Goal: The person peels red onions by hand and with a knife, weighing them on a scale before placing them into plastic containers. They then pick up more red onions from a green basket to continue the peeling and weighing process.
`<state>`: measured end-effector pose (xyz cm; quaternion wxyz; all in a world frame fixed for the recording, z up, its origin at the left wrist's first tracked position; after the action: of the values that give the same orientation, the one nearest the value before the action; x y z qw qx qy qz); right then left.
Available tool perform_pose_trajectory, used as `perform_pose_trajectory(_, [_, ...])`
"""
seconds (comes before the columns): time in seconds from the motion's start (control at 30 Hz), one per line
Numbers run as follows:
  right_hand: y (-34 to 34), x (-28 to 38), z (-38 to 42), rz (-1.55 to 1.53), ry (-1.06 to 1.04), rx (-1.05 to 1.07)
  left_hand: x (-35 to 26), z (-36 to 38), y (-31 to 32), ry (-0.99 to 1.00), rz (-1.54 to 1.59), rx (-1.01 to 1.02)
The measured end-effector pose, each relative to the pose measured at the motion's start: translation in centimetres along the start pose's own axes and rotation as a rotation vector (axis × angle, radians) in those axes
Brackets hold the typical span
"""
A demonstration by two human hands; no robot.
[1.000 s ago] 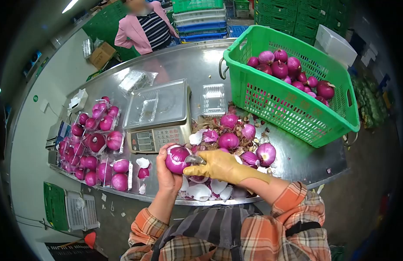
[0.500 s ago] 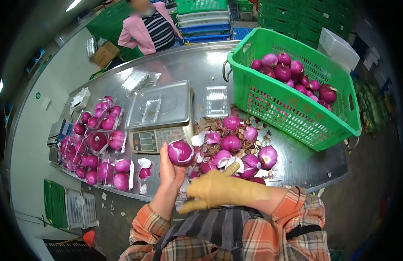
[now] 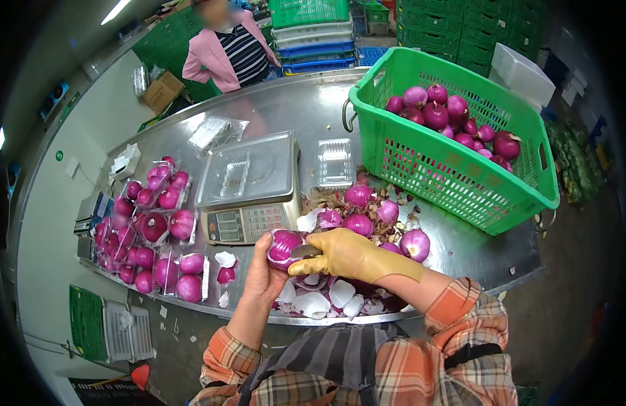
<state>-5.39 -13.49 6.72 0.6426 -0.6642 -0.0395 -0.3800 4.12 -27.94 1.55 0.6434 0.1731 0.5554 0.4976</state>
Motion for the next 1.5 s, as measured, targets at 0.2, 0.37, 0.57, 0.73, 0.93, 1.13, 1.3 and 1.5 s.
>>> perform_pose_trajectory(0.2, [0.7,1.0,0.4,0.267,-0.192,-0.077,0.1,-0.6,0.1,-0.023,-0.061,-0.110])
perform_pose_trajectory(0.37, [-0.4,3.2,2.5,0.161,-0.272,0.250,-0.7,-0.5,0.0,-0.228,0.167,-0.018])
perform_pose_trajectory(0.57, [-2.6,-0.1,-0.1,0.002,-0.015,0.207,-0.7,0.1,-0.6,-0.350,0.177,0.173])
perform_pose_trajectory(0.73, [-2.3,0.1,0.0,-0.006,-0.011,0.235,-0.2,0.2,-0.6,-0.432,0.180,0.209])
perform_pose_trajectory(0.93, [-0.7,-0.5,0.4,-0.017,-0.171,0.146,0.3,0.2,-0.3,-0.417,0.169,0.143])
perform_pose_trajectory(1.13, [-0.4,0.5,1.4,0.130,-0.111,0.125,0.2,-0.7,-0.7,-0.319,0.156,-0.012])
perform_pose_trajectory(1.3, [-2.4,6.1,3.5,0.350,-0.267,0.473,-0.3,-0.8,-0.7,-0.199,0.073,-0.134])
perform_pose_trajectory(1.5, [-1.6,0.2,0.6,-0.171,0.200,0.107,0.1,-0.1,-0.6,-0.055,0.081,-0.061])
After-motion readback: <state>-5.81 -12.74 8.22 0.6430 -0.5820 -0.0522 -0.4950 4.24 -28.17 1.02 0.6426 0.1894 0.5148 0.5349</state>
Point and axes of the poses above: each hand's wrist, its own z-axis away from the middle knuckle, its own y-axis out of the palm, x = y × z, the point moved 2 cm from there along -z, towards the middle knuckle, and after that the axes turned 14 degrees about z, right-handed, at the moved point
